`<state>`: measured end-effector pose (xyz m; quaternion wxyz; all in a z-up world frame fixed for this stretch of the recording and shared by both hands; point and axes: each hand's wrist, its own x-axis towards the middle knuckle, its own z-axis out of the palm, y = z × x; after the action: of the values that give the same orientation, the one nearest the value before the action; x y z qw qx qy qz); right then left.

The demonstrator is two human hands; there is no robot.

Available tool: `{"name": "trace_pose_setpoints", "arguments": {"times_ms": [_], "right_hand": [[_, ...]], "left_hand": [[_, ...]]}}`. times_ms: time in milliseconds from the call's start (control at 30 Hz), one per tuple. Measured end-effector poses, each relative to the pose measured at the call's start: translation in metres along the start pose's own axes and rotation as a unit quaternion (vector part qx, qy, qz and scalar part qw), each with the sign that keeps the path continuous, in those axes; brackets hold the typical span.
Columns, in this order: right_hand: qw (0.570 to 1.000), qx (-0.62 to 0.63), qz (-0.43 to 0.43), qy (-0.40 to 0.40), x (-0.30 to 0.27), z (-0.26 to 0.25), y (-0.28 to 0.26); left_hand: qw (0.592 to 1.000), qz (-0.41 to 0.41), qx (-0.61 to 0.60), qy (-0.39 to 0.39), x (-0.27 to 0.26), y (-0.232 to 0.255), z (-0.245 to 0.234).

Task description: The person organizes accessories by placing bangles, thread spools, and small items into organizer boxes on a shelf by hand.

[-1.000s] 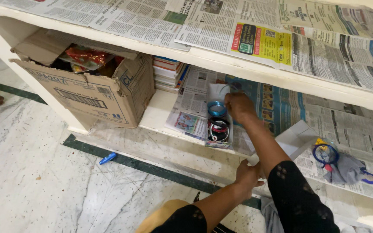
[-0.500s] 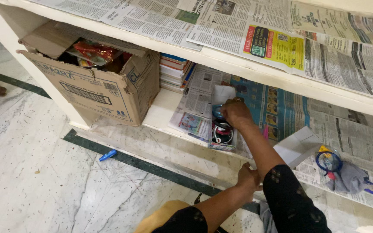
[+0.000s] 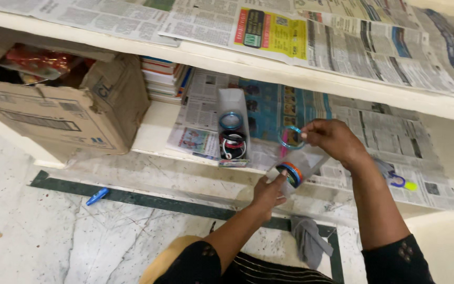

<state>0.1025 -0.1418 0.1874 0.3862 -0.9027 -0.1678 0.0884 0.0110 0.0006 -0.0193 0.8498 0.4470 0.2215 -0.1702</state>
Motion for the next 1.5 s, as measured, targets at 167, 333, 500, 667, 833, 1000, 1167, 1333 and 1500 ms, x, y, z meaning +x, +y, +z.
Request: {"name": "trace_pose_setpoints", "arguments": {"times_ms": [167, 333, 500, 667, 833, 1000, 1167, 1333, 1500], "right_hand": [[0.990, -0.137, 0.020, 0.040, -0.029, 0.009, 0.034], [0.950, -0.310, -0.004, 0.042, -0.025, 0.049, 0.048], [0.949, -0.313, 0.022, 0.020, -0.024, 0.062, 0.052], [0.948, -0.319, -0.006, 0.019, -0.024, 0.061, 0.060], [0.952, -0.303, 0.028, -0.002, -0.026, 0.060, 0.060], [0.956, -0.290, 0.030, -0.005, -0.026, 0.059, 0.060], [0.958, -0.287, 0.028, -0.008, -0.024, 0.057, 0.066], [0.971, -0.236, 0.028, -0.005, -0.024, 0.052, 0.064], [0.970, -0.208, -0.076, 0.098, -0.019, 0.055, 0.023]], "left_hand": [[1.000, -0.002, 0.012, -0.005, 0.001, -0.004, 0.001], [1.000, -0.020, 0.005, 0.016, -0.003, -0.003, 0.001], [1.000, -0.026, -0.005, 0.014, -0.005, 0.001, 0.000], [1.000, -0.013, 0.001, 0.003, -0.012, 0.004, 0.002], [1.000, -0.018, 0.007, 0.013, -0.015, 0.006, 0.002], [1.000, -0.022, 0.003, 0.018, -0.012, 0.003, 0.001], [1.000, -0.007, 0.011, 0.002, -0.011, 0.003, 0.000], [1.000, -0.011, 0.006, 0.012, -0.015, 0.006, 0.001], [0.998, -0.042, 0.024, 0.027, -0.024, 0.013, 0.006]]}}
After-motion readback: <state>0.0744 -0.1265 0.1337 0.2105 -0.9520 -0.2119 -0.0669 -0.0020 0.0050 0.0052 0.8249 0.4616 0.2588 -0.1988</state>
